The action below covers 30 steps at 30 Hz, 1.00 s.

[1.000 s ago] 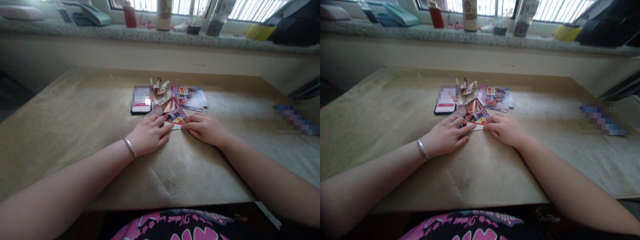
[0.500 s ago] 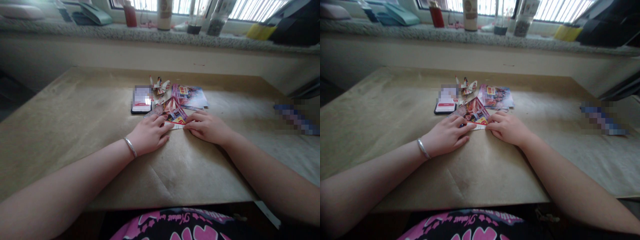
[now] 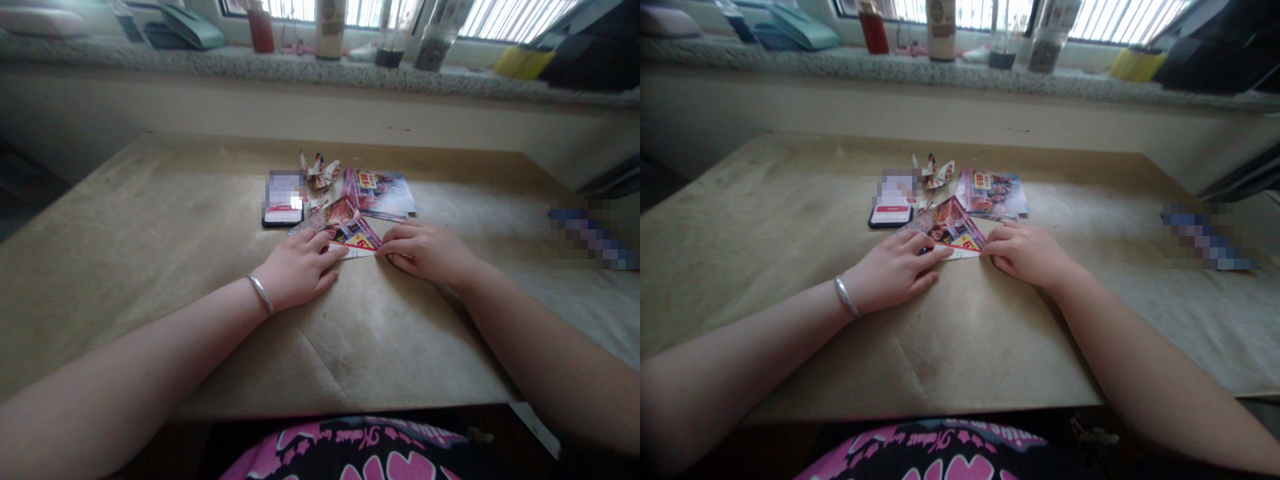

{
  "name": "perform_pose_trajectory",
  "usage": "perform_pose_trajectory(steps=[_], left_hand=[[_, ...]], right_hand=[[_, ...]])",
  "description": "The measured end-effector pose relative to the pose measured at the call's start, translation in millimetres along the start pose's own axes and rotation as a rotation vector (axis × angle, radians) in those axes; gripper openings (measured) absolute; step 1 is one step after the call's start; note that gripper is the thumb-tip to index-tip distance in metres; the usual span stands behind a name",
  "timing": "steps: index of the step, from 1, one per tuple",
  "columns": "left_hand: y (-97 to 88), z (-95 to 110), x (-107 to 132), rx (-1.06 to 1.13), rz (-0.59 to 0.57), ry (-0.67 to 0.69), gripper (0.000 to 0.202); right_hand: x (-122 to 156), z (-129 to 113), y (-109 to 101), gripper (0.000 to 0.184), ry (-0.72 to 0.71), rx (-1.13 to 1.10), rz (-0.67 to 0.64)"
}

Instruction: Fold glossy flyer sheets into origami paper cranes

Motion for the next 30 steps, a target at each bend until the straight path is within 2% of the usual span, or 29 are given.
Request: perform_pose_trajectory(steps=[30], left_hand=[[0.6,-2.1,1.6,0.002,-0.013,-0.006,0.044]], right_hand=[[13.1,13.1,-5.9,0.026,0.017,0.045,-0.037]])
Point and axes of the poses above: each hand's wrist, its own x-axis away from the middle knuckle, its own y-axis out of the palm, z = x × y, the point moved 7 cm from there along -x, towards the middle knuckle, and after that the axes turned 6 degrees about -y, right-handed, at the moved point
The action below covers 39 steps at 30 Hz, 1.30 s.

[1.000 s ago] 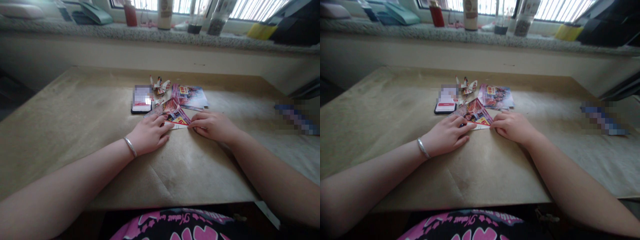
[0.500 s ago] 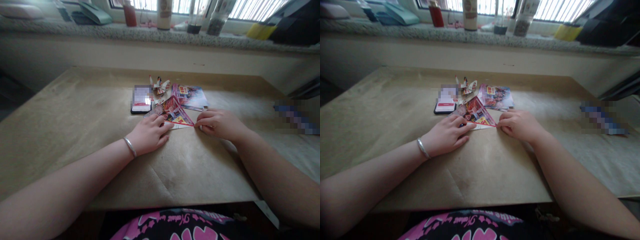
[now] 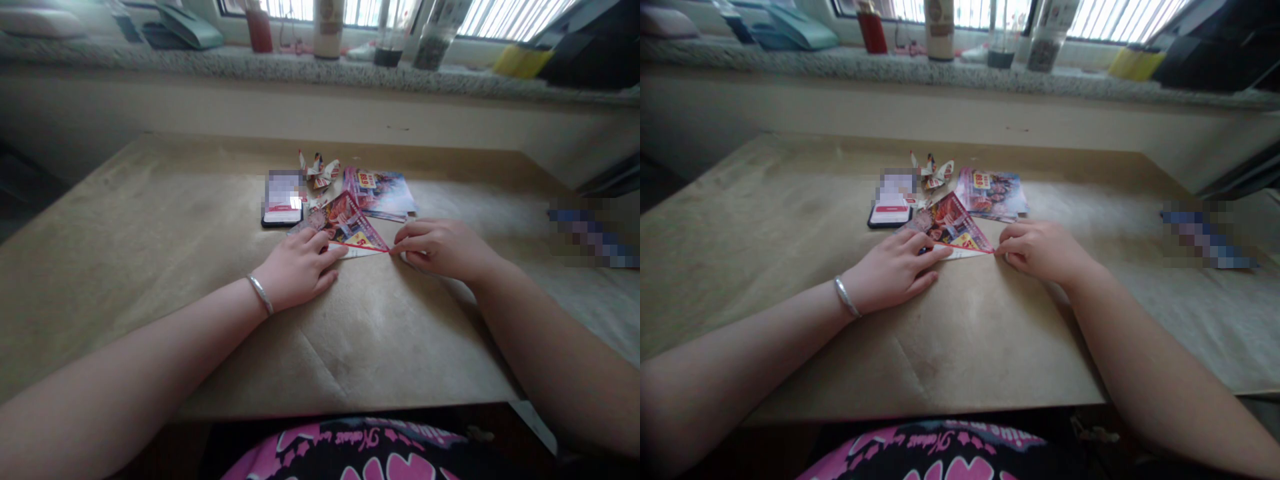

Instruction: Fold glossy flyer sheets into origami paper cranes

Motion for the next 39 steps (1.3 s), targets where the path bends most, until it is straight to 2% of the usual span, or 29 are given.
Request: perform_pose_trajectory(steps=[7,11,13,18,22,39], left_hand=[[2.4,-0.2,-0.2,0.009,-0.002,0.004,0.045],[2.3,-0.3,0.2,0.003,-0.006,-0.001,0.044],[1.8,0.3,0.2,0.001,-0.008,0.0,0.045],[0.5,0.7,-0.5,-0.002,0.0,0.005,0.045],[0.1,0.8,-1.1,-0.003,0.0,0.009,0.045],[-3.0,2.4,-2.3,-0.01,0.015,0.014,0.045]], right_hand=[[2.9,2.9,1.7,0.024,0.044,-0.074,0.026],[2.9,7.6,-3.0,0.025,0.148,-0.116,0.171],[0.1,3.6,-5.2,0.027,0.133,-0.125,0.218],[-10.5,-14.3,1.3,0.026,-0.005,-0.103,0.107],[-13.7,-19.7,0.8,0.026,-0.04,-0.072,0.097],[-24.7,-30.8,5.5,0.03,-0.06,-0.116,0.118]])
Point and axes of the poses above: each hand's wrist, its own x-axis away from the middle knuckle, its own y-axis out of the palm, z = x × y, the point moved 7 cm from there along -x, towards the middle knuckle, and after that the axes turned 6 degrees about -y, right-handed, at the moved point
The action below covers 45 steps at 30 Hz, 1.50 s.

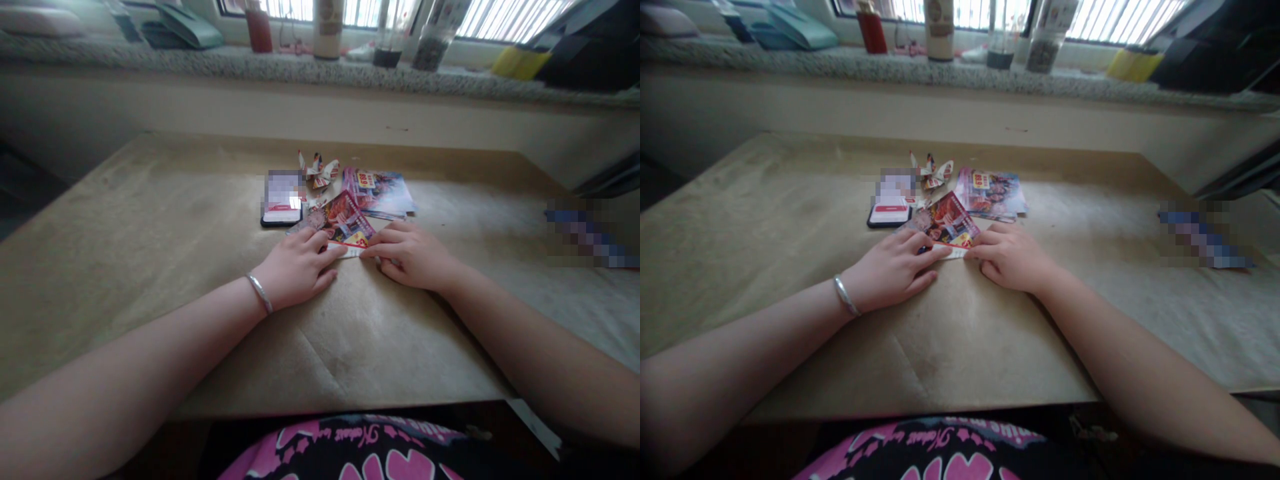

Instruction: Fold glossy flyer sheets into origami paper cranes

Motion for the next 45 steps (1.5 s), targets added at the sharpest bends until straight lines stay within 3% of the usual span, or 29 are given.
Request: perform_pose_trajectory(steps=[10,19,33,45], left_hand=[[0.0,0.6,-0.2,0.0,0.012,0.008,0.046],[2.2,-2.6,2.7,0.02,0.002,0.097,0.044],[0.5,-2.3,1.3,0.029,-0.046,0.056,0.04],[-5.1,-9.2,2.1,0.045,-0.082,0.125,0.035]], right_hand=[[-9.8,-10.8,4.5,0.031,-0.033,-0.007,-0.006],[-8.9,-8.3,8.0,0.034,-0.012,-0.063,0.004],[-10.2,-9.6,7.2,0.03,-0.012,0.0,-0.016],[-7.8,-8.7,7.2,0.03,-0.008,0.019,-0.023]])
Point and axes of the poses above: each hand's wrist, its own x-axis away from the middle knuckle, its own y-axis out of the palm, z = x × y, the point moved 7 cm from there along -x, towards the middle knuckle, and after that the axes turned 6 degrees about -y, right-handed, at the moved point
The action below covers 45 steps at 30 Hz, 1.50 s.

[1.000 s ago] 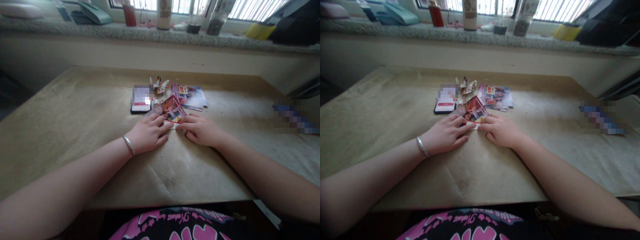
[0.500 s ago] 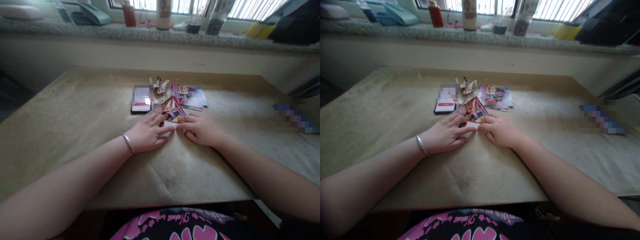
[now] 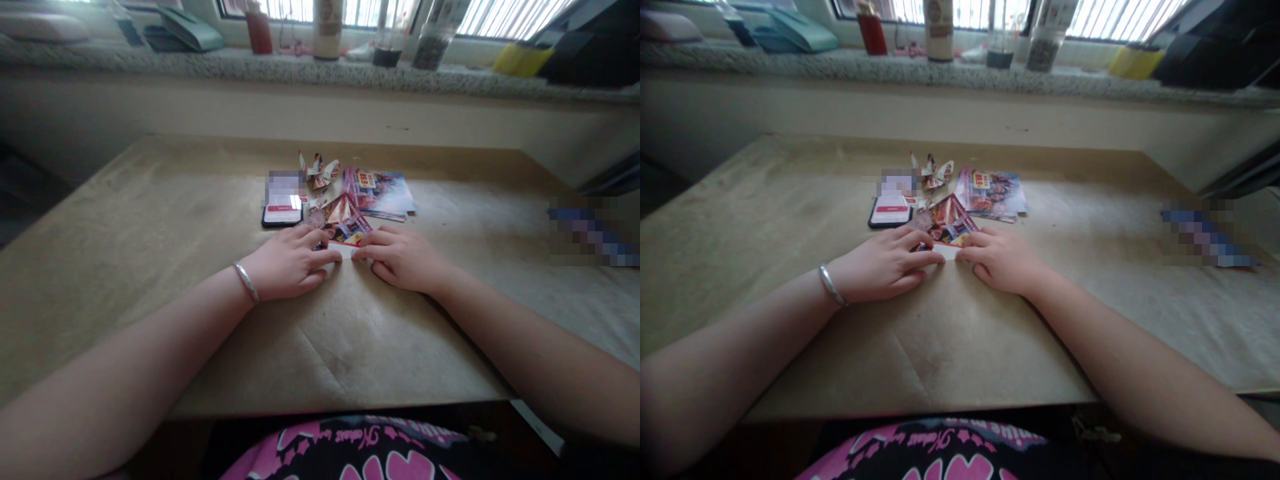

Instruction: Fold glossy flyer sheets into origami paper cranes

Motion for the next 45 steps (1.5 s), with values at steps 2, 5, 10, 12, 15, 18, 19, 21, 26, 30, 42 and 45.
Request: perform_pose_trajectory(steps=[2,5,10,12,15,18,19,21,26,30,42,45], left_hand=[[-0.3,-1.0,0.4,0.007,-0.012,0.01,0.035],[-1.1,-2.5,0.6,0.021,-0.025,0.013,0.034],[-2.9,-4.9,1.8,0.074,-0.046,0.043,0.034],[-3.3,-5.9,2.3,0.094,-0.056,0.058,0.034],[-4.8,-7.6,2.6,0.108,-0.064,0.064,0.034],[-6.9,-8.8,3.0,0.133,-0.078,0.071,0.033],[-7.6,-9.2,3.2,0.145,-0.08,0.075,0.032],[-9.4,-10.9,4.0,0.163,-0.074,0.077,0.032],[-10.2,-17.5,7.0,0.2,-0.067,0.072,0.037],[-10.6,-23.2,9.5,0.224,-0.082,0.062,0.039],[-14.1,-29.9,11.7,0.24,-0.123,0.045,0.036],[-13.1,-31.2,12.6,0.255,-0.138,0.057,0.037]], right_hand=[[0.3,-0.1,-0.3,0.03,-0.007,0.002,0.002],[1.1,0.9,0.1,0.031,-0.01,0.007,0.007],[2.6,2.8,1.3,0.032,-0.007,0.003,0.007],[2.4,2.4,0.8,0.032,-0.007,-0.004,0.01],[2.3,1.8,0.1,0.032,-0.005,-0.005,0.009],[3.2,2.1,1.2,0.032,-0.006,0.003,0.003],[3.6,2.4,1.8,0.032,-0.005,0.003,0.002],[4.4,2.8,2.8,0.032,-0.006,-0.003,-0.001],[3.8,1.6,2.4,0.031,-0.018,0.008,-0.003],[2.4,0.4,1.7,0.031,-0.034,0.015,-0.005],[-2.6,-7.3,3.9,0.035,-0.045,0.022,-0.032],[-5.4,-12.3,4.8,0.04,-0.06,0.038,-0.07]])
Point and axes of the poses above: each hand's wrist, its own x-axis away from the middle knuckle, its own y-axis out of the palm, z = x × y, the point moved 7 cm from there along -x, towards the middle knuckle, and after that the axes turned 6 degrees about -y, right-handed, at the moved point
